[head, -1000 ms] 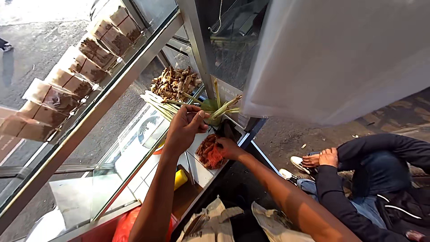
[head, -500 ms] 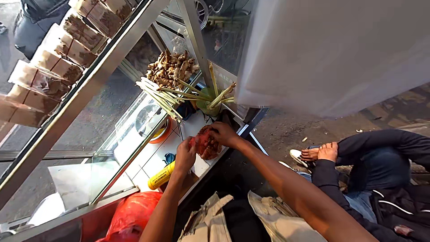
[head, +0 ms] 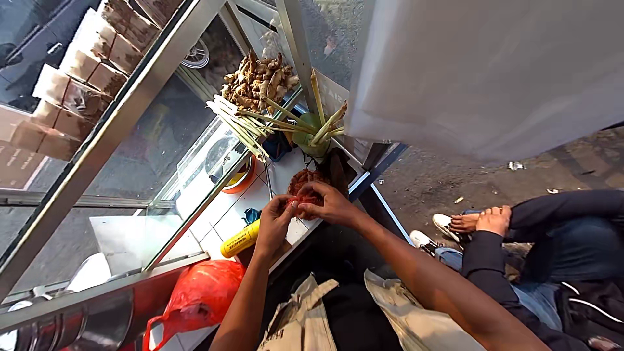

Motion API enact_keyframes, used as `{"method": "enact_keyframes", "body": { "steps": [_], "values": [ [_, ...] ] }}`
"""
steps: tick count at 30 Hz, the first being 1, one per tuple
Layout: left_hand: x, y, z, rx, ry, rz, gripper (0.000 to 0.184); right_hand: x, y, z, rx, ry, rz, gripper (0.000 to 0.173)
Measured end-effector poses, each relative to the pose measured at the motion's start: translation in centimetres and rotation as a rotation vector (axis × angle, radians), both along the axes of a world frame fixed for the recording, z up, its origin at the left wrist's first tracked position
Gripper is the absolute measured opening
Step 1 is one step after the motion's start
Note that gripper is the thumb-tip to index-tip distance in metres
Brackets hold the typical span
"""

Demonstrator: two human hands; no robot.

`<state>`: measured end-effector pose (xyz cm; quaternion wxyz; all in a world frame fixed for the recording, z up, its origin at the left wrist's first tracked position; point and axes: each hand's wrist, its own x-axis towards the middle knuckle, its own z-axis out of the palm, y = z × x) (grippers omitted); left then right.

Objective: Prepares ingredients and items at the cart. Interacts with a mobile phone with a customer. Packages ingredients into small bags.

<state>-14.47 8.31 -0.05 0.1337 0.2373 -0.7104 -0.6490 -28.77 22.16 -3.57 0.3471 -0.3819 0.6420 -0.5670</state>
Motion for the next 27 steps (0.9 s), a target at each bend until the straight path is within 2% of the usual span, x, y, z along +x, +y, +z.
{"method": "enact_keyframes", "body": {
  "steps": [3, 7, 10, 12, 15, 17, 20, 22, 24, 27],
  "values": [
    [0.0, -1.1, -0.2, -0.042, -0.056, 0.022, 0.013, -0.4, 0.4, 0.5, 0.039, 0.164, -0.032, 0.013],
    [1.1, -4.4, -0.3, -0.288, -0.230, 0.025, 0.017, -2.7, 2.0, 1.6, 0.043, 0.375, -0.162, 0.010],
    [1.3, -5.3, -0.9, -0.319, -0.258, 0.142, 0.015, -3.4, 2.7, 2.4, 0.092, 0.475, -0.167, 0.008],
    [1.2, -5.2, -1.2, -0.218, -0.197, 0.218, 0.015, -3.3, 2.8, 2.8, 0.186, 0.489, -0.083, 0.007],
    [0.6, -4.5, -1.0, 0.159, -0.039, 0.295, 0.010, -3.0, 2.8, 4.2, 0.339, 0.474, 0.017, 0.006],
    [0.3, -4.0, -0.8, 0.320, 0.051, 0.264, 0.006, -2.6, 2.9, 5.6, 0.381, 0.497, 0.034, 0.006],
    [0.0, -4.1, -1.4, 0.309, 0.127, 0.117, 0.009, -0.6, 2.0, 9.4, 0.212, 0.526, 0.005, 0.016],
    [-0.3, -4.2, -1.6, 0.282, 0.126, 0.038, 0.011, 1.7, 0.2, 10.8, 0.064, 0.422, -0.015, 0.013],
    [-0.7, -4.4, -1.7, 0.256, 0.114, -0.004, 0.012, 3.2, -2.2, 8.9, 0.035, 0.365, 0.005, 0.013],
    [-1.0, -4.8, -1.6, 0.208, 0.114, -0.034, 0.012, 3.9, -5.0, 4.2, 0.323, 0.357, -0.031, 0.016]
  ]
}}
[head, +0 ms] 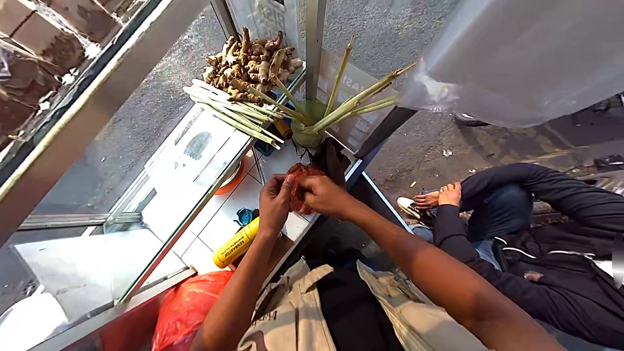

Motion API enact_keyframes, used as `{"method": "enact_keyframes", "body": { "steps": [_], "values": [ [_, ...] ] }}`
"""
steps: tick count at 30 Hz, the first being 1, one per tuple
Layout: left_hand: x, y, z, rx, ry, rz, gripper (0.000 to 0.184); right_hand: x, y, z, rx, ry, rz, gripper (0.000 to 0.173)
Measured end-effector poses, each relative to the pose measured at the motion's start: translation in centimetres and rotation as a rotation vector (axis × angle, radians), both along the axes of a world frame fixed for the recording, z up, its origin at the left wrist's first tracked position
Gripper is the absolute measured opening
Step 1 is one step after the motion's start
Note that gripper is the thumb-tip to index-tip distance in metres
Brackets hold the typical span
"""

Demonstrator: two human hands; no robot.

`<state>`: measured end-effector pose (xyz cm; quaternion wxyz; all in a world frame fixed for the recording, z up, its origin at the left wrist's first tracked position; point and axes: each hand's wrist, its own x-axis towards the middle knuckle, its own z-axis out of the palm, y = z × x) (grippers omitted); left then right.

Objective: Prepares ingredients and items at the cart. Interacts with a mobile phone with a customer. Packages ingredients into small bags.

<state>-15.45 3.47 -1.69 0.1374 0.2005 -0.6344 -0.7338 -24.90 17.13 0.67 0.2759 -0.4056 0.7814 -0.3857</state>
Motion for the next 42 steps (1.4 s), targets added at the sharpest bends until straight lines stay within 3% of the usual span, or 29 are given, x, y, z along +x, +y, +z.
{"method": "enact_keyframes", "body": {
  "steps": [5, 14, 17, 19, 20, 23, 25, 29, 33, 40, 42],
  "values": [
    [0.6, -0.2, 0.0, -0.047, -0.009, -0.071, 0.010, -1.3, -1.5, -4.3, 0.377, 0.195, -0.053, 0.027],
    [-0.5, -1.1, -0.2, -0.171, 0.047, -0.213, 0.013, -2.1, -4.5, -2.6, 0.793, 0.237, 0.322, 0.023],
    [0.4, -1.4, -0.9, -0.109, 0.031, -0.193, 0.023, -2.3, -3.9, -5.0, 0.654, 0.329, 0.283, 0.038],
    [2.0, -1.3, -1.5, -0.081, -0.122, -0.217, 0.030, -3.4, -3.7, -9.6, 0.480, 0.425, 0.309, 0.057],
    [2.7, -1.3, -1.9, -0.069, -0.252, -0.271, 0.032, -3.7, -3.8, -10.2, 0.472, 0.419, 0.329, 0.065],
    [3.9, -0.4, -3.9, 0.030, -0.680, -0.558, 0.035, -2.8, -4.0, -9.1, 0.544, 0.426, 0.313, 0.057],
    [4.1, 1.1, -5.8, 0.183, -0.756, -0.574, 0.038, -1.8, -4.0, -8.9, 0.573, 0.466, 0.291, 0.051],
    [3.8, 3.3, -7.6, 0.467, -0.640, -0.306, 0.038, -0.5, -3.5, -9.6, 0.540, 0.531, 0.210, 0.058],
    [3.5, 3.0, -8.1, 0.462, -0.482, -0.105, 0.048, -2.4, -3.6, -8.0, 0.558, 0.467, 0.239, 0.054],
    [2.7, 0.8, -8.8, 0.452, -0.430, -0.054, 0.046, -2.0, -4.8, -9.2, 0.570, 0.510, 0.051, 0.061],
    [2.9, 1.0, -8.9, 0.475, -0.418, -0.047, 0.048, -1.6, -4.7, -9.1, 0.539, 0.496, 0.028, 0.051]
  ]
}}
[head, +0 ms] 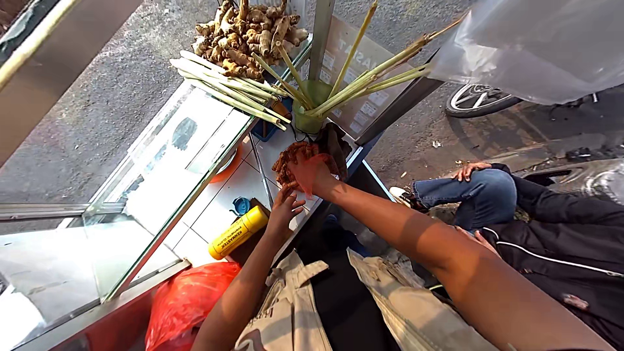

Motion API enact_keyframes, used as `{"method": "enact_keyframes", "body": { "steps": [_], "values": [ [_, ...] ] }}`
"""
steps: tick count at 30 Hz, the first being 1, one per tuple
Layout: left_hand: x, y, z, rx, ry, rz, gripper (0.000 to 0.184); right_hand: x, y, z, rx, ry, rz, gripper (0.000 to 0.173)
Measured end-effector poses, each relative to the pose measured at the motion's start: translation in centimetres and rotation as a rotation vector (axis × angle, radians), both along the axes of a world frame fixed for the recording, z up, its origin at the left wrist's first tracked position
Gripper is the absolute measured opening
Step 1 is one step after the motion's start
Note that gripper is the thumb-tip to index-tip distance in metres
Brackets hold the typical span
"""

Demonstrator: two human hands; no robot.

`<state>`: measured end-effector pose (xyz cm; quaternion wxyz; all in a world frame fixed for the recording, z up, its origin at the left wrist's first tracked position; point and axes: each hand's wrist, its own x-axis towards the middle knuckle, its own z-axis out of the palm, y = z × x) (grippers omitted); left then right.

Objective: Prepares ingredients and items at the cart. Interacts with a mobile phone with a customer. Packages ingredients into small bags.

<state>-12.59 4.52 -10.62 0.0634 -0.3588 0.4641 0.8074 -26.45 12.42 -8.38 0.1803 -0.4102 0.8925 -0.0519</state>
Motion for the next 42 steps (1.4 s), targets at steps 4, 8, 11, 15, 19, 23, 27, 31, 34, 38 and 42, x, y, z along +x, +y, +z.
{"method": "enact_keyframes", "body": {
  "steps": [4, 8, 11, 15, 19, 23, 27, 31, 34, 38, 42],
  "values": [
    [0.2, 0.3, -0.1, 0.021, 0.035, 0.034, 0.054, -1.7, -0.2, 0.5, 0.033, -0.071, 0.042, 0.053],
    [-0.3, 0.0, 0.5, 0.032, 0.027, 0.047, 0.055, -3.9, 1.0, 0.1, -0.104, -0.142, 0.052, 0.047],
    [-0.6, 0.0, 1.1, 0.042, 0.024, 0.060, 0.053, -3.8, 0.9, 0.8, -0.057, -0.169, 0.044, 0.045],
    [-1.1, -0.1, 1.5, 0.057, 0.028, 0.080, 0.053, -3.6, 1.0, 4.1, 0.000, -0.277, 0.058, 0.043],
    [-1.0, -0.4, 1.0, 0.061, 0.048, 0.074, 0.054, -3.9, 3.2, 8.2, -0.084, -0.356, 0.173, 0.037],
    [-1.0, -0.6, 1.3, 0.066, 0.033, 0.072, 0.055, -5.0, 5.5, 11.3, -0.342, -0.601, 0.091, 0.030],
    [-0.2, -0.9, 2.7, -0.017, -0.026, 0.137, 0.053, -6.4, 8.5, 10.7, -0.734, -1.133, -0.013, 0.029],
    [0.8, -0.1, 6.0, -0.052, 0.070, 0.300, 0.038, -5.7, 9.2, 9.8, -0.931, -1.418, -0.027, 0.024],
    [1.4, 0.2, 7.5, 0.017, 0.251, 0.198, 0.044, -3.7, 8.0, 9.8, -0.911, -1.512, -0.031, 0.023],
    [1.7, 0.1, 7.9, -0.101, 0.447, -0.022, 0.033, -0.9, 5.9, 10.0, -0.782, -1.485, -0.097, 0.025],
    [2.0, -0.3, 8.4, 0.022, 0.390, -0.004, 0.032, -0.4, 5.6, 10.3, -0.795, -1.509, -0.143, 0.023]
  ]
}}
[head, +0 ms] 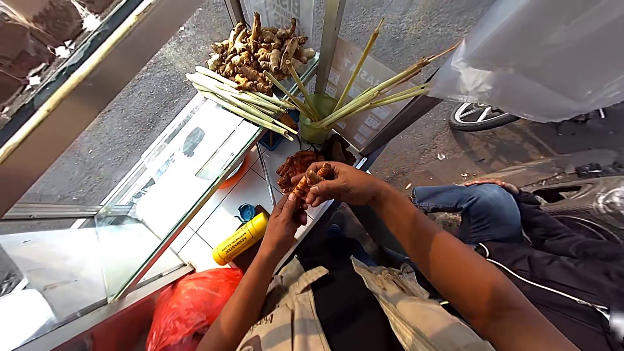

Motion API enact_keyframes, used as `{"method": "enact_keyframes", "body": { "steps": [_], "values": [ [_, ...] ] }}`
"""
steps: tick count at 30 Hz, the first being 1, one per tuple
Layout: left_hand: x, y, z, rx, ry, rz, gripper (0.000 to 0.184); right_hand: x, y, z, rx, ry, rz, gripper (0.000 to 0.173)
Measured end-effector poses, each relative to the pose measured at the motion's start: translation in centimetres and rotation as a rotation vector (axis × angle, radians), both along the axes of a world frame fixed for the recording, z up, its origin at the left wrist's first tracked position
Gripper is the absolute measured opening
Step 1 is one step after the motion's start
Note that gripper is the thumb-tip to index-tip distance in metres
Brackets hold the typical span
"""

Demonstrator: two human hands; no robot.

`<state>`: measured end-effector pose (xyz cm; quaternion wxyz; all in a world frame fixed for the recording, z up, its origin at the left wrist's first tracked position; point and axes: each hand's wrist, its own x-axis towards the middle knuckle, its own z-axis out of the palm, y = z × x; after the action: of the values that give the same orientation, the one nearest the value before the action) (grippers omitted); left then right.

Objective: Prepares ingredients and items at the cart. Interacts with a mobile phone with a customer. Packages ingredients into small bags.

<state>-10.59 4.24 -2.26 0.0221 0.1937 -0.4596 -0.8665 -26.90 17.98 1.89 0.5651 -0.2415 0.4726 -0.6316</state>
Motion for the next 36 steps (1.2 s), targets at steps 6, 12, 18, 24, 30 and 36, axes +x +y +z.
{"method": "enact_keyframes", "body": {
  "steps": [6, 12, 18, 24, 30, 36],
  "values": [
    [2.2, -5.4, 4.1, -0.250, 0.116, 0.019, 0.040, -1.1, 2.1, 1.3, -0.029, 0.011, -0.167, 0.018],
    [-0.1, -19.4, 7.9, -0.950, -0.044, 0.105, 0.038, -0.6, 3.9, -0.7, 0.102, 0.011, -0.228, 0.013],
    [-7.6, -28.8, 5.8, -1.514, -0.429, 0.067, 0.034, 0.9, 4.8, -1.5, 0.194, 0.029, -0.190, 0.012],
    [-13.0, -31.7, 2.5, -1.669, -0.603, 0.025, 0.031, 1.2, 6.4, -1.4, 0.236, 0.044, -0.225, 0.015],
    [-15.5, -31.3, 2.4, -1.693, -0.667, 0.075, 0.028, 1.1, 7.0, -1.6, 0.248, 0.049, -0.286, 0.014],
    [-15.5, -31.4, 1.3, -1.766, -0.605, 0.123, 0.030, 1.4, 5.8, -1.2, 0.247, 0.065, -0.234, 0.014]
  ]
}}
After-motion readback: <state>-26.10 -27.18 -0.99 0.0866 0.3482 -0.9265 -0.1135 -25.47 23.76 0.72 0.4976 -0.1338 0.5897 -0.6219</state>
